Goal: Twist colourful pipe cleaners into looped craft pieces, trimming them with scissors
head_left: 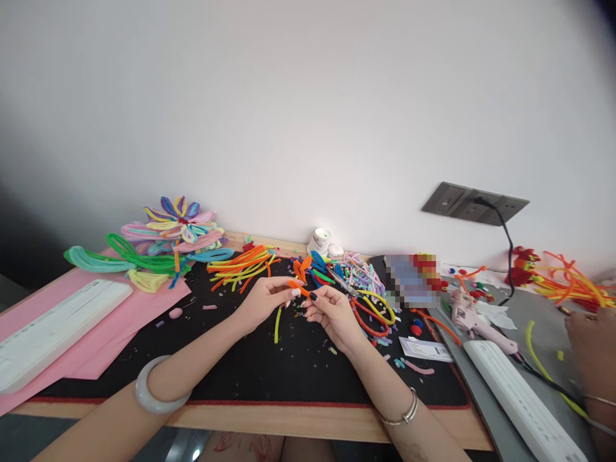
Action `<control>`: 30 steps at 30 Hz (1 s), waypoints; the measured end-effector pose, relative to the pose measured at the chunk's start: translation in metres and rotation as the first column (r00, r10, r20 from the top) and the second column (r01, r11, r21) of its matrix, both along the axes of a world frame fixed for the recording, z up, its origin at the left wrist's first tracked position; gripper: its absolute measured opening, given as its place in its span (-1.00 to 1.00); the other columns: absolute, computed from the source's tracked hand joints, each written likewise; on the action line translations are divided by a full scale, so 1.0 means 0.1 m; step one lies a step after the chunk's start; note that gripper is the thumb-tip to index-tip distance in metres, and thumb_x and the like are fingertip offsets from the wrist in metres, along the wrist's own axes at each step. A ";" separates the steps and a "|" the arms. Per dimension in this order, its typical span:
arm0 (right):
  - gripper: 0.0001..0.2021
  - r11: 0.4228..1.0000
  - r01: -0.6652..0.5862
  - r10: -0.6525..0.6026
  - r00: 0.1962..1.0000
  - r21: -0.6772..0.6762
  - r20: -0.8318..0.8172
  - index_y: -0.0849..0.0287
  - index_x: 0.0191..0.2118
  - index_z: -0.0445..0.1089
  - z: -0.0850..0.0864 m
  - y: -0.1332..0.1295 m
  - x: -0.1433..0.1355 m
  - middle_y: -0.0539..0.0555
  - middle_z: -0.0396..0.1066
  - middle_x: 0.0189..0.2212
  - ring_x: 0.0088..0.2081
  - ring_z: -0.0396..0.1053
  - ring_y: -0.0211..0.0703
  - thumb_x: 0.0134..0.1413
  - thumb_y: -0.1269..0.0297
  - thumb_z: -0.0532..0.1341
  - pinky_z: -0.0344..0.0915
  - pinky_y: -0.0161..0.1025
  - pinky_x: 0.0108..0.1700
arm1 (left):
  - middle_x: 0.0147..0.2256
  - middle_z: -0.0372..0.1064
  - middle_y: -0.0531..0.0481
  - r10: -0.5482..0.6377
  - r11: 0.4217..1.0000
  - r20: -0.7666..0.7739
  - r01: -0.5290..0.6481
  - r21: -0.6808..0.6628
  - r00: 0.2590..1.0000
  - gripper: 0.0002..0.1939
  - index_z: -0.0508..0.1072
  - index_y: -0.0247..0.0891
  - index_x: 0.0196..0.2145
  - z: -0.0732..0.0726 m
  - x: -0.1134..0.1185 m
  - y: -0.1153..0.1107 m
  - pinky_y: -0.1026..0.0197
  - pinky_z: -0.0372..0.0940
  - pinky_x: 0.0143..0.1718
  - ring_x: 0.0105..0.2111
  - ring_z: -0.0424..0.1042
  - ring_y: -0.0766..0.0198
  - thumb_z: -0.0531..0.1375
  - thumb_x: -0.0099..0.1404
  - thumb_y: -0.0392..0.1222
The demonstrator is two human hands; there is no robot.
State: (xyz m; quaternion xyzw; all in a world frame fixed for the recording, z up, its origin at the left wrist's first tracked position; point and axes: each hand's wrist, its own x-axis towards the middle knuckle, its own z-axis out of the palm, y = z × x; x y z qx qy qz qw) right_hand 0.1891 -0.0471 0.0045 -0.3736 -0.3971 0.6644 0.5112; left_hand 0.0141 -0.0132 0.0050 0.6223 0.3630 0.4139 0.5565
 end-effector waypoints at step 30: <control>-0.73 0.737 -0.063 -0.543 0.537 0.673 0.645 0.16 -0.18 0.32 -0.02 -0.10 -0.05 0.10 0.32 -0.32 -0.28 0.31 -0.17 0.04 0.54 0.00 0.28 -0.25 -0.23 | -0.51 0.11 0.13 0.385 0.922 0.160 -0.387 -0.022 0.909 -0.88 0.27 -0.27 -0.35 -0.04 -0.12 0.22 0.43 0.01 -0.64 -0.63 0.04 0.49 0.02 0.26 -0.18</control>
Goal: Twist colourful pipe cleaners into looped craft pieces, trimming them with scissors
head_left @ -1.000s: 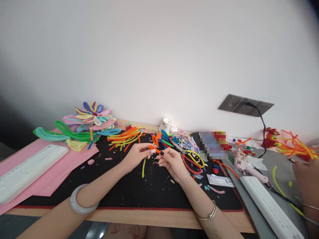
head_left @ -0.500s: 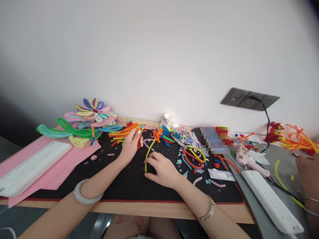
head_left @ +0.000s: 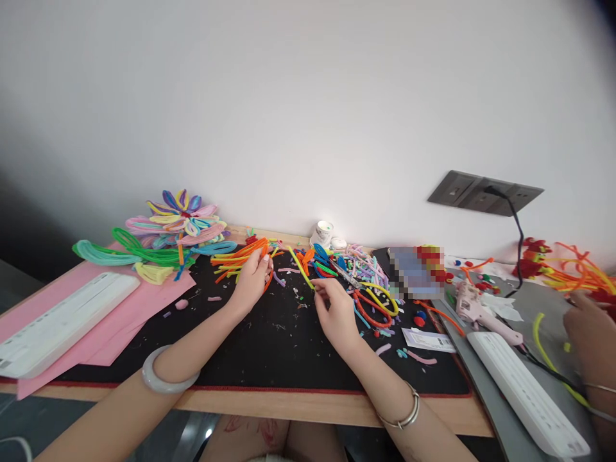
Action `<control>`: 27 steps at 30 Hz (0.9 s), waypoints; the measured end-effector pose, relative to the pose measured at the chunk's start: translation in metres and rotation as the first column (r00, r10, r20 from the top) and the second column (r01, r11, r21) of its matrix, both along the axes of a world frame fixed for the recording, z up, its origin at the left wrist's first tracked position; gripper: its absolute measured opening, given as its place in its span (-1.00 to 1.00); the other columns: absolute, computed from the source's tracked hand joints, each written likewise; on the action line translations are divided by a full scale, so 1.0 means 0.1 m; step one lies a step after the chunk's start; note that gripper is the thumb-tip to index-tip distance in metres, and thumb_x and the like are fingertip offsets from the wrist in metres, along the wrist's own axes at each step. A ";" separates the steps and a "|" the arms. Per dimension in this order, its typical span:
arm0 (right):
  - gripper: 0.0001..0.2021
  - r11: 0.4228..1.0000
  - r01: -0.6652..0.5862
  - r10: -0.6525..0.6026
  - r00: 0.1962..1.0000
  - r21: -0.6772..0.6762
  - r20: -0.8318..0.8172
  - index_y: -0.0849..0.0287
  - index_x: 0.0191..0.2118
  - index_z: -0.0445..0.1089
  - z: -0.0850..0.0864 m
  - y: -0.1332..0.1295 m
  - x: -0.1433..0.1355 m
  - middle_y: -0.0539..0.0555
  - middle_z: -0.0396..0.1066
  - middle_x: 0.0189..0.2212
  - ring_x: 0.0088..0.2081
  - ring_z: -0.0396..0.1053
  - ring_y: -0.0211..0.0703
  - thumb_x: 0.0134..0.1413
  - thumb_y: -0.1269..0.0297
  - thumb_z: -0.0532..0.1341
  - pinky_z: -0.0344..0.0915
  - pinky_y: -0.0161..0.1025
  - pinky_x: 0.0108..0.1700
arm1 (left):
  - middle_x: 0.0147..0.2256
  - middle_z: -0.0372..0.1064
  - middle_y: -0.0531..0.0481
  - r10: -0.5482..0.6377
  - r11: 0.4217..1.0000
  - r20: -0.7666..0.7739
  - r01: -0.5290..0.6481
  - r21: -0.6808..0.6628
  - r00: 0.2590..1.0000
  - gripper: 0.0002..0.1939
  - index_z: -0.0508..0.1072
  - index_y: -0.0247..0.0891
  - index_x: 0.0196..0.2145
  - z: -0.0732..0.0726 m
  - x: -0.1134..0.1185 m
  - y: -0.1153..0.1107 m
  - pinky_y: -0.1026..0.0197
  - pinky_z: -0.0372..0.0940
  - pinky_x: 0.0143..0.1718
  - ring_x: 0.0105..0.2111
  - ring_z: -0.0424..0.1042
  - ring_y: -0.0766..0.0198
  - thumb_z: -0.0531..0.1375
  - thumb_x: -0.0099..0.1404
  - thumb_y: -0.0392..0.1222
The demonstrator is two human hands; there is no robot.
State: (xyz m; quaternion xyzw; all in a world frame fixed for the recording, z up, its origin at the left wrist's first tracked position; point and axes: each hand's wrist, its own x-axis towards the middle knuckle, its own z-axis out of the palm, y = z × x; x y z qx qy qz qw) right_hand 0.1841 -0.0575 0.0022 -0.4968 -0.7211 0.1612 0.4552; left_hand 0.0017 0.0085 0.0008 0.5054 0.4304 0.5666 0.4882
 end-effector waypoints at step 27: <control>-0.81 0.847 -0.318 -0.121 0.665 -0.427 -0.737 0.22 -0.32 0.45 0.02 0.07 -0.02 0.00 0.39 -0.54 -0.52 0.30 -0.30 -0.17 0.34 0.25 0.28 -0.30 -0.41 | -0.39 0.34 0.06 0.042 0.995 -0.157 -0.027 0.100 0.987 -0.79 0.11 -0.18 -0.14 -0.02 -0.03 0.01 0.31 0.10 -0.52 -0.60 0.13 0.42 0.01 0.26 -0.15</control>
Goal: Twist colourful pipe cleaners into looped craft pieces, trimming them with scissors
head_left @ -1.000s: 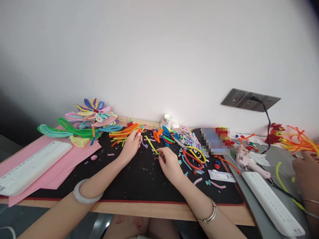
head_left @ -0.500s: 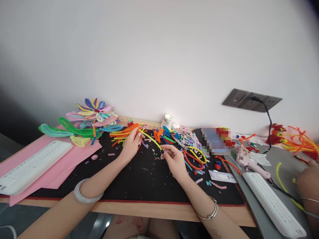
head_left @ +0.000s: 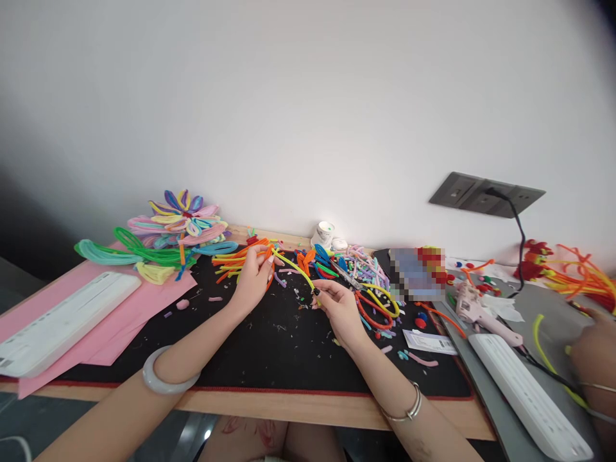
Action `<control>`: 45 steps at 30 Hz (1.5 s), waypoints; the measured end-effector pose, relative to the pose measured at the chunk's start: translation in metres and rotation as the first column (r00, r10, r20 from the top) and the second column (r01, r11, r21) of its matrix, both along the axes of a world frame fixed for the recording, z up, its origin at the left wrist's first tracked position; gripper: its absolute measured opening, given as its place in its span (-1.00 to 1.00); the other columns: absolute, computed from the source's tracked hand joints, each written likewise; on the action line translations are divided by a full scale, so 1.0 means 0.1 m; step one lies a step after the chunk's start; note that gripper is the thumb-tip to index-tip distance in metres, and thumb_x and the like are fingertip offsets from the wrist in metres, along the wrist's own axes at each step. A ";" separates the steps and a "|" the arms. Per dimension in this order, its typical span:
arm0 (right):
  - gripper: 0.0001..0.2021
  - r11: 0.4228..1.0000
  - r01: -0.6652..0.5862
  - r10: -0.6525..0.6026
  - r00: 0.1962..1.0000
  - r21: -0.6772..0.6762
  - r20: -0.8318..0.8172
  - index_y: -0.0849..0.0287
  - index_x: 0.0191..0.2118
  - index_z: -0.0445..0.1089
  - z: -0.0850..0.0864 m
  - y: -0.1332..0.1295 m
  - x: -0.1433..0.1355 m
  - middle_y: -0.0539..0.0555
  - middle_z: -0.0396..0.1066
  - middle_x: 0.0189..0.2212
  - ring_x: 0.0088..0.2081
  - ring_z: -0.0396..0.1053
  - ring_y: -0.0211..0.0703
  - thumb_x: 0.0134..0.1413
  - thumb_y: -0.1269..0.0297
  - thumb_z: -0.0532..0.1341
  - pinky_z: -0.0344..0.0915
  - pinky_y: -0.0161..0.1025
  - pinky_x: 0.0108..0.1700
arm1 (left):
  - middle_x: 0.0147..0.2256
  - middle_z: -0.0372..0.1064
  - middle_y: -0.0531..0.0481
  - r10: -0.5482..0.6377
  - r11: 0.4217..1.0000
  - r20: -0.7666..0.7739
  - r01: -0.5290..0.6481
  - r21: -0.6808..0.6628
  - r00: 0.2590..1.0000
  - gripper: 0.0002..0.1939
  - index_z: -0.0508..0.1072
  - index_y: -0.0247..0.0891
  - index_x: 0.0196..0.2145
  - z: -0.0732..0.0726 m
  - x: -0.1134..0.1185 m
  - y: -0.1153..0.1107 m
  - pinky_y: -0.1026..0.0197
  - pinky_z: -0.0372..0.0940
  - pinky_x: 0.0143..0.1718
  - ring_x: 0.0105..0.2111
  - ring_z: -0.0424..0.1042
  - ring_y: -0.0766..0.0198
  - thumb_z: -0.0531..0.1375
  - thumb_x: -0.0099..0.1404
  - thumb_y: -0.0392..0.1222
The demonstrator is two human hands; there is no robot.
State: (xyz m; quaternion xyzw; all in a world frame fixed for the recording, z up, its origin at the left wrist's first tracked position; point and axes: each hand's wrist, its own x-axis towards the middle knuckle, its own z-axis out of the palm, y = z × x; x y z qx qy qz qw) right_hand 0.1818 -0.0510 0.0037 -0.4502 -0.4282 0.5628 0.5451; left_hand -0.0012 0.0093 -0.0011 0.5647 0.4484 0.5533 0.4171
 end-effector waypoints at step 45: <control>-0.81 0.995 -0.002 -0.006 0.997 -0.099 -0.079 0.27 -0.36 0.44 0.07 0.00 0.03 -0.05 0.33 -0.67 -0.62 0.26 -0.34 -0.23 0.38 0.24 0.24 -0.36 -0.52 | -0.40 0.35 0.07 -0.042 0.999 0.015 0.042 -0.031 0.999 -0.88 0.11 -0.20 -0.24 -0.04 -0.01 0.03 0.30 0.19 -0.47 -0.56 0.28 0.41 -0.01 0.25 -0.23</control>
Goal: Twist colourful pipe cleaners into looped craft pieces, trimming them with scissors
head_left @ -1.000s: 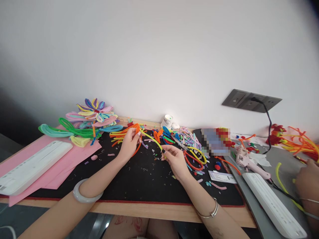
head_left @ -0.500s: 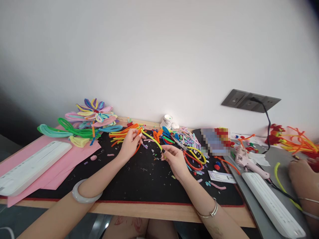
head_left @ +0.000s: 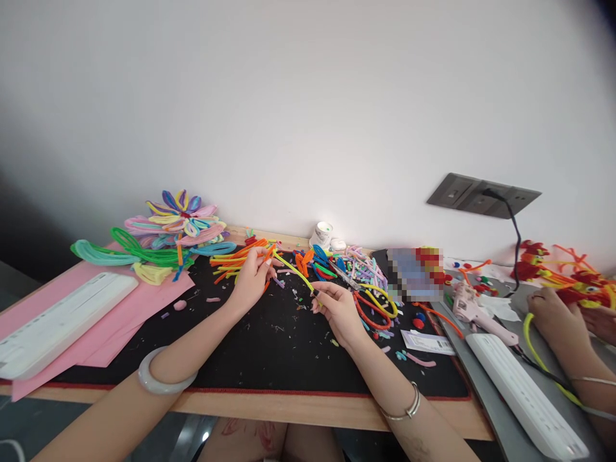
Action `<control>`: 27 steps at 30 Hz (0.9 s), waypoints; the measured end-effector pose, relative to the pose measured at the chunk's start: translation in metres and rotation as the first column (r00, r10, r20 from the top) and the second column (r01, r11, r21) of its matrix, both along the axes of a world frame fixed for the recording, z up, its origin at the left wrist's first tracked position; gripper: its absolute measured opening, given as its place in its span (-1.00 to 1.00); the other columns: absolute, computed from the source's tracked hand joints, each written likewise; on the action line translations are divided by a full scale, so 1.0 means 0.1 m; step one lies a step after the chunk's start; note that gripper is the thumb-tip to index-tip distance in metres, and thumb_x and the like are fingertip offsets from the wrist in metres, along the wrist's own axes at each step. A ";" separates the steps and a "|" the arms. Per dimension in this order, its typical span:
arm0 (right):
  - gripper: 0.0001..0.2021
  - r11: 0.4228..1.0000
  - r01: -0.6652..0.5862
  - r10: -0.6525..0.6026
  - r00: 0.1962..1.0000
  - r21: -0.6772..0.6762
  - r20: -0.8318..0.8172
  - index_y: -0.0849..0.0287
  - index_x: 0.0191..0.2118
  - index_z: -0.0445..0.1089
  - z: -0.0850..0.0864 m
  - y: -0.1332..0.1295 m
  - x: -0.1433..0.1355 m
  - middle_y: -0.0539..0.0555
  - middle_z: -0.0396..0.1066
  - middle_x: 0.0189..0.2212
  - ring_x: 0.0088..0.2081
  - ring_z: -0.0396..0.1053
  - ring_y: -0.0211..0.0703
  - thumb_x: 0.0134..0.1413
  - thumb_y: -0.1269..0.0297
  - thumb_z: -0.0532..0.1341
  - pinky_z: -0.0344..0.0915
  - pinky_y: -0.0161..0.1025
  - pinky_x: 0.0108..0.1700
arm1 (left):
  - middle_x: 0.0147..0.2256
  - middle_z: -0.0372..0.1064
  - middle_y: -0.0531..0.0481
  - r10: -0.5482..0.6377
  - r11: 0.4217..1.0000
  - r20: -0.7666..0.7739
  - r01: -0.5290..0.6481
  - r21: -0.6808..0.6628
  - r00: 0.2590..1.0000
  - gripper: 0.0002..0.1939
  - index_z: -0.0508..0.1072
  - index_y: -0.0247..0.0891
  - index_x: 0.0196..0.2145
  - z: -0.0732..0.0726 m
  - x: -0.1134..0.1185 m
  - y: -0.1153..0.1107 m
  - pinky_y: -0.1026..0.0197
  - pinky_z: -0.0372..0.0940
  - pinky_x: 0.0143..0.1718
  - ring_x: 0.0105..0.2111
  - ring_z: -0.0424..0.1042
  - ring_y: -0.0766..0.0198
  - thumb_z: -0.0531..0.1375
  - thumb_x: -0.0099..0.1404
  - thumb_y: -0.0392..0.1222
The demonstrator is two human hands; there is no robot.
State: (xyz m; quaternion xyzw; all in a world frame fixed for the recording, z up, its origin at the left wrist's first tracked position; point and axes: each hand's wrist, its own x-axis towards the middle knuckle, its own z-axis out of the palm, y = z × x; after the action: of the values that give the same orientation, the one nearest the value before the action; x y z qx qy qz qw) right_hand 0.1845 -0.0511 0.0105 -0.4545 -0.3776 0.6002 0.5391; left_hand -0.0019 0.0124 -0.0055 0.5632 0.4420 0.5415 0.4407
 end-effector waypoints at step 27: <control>-0.79 0.998 -0.013 0.007 0.996 -0.063 -0.093 0.28 -0.36 0.45 -0.02 0.01 0.03 -0.02 0.37 -0.61 -0.62 0.31 -0.37 -0.27 0.38 0.31 0.28 -0.40 -0.54 | -0.58 0.30 0.13 -0.025 1.000 -0.176 0.025 -0.004 0.984 -0.93 0.12 -0.20 -0.40 0.06 0.03 -0.05 0.27 0.17 -0.47 -0.56 0.32 0.32 0.02 0.21 -0.27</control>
State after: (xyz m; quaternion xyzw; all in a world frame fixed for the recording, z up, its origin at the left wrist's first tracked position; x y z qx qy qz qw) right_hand 0.1872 -0.0497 0.0086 -0.4413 -0.3352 0.6349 0.5384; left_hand 0.0007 0.0072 0.0006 0.6140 0.4728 0.4835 0.4070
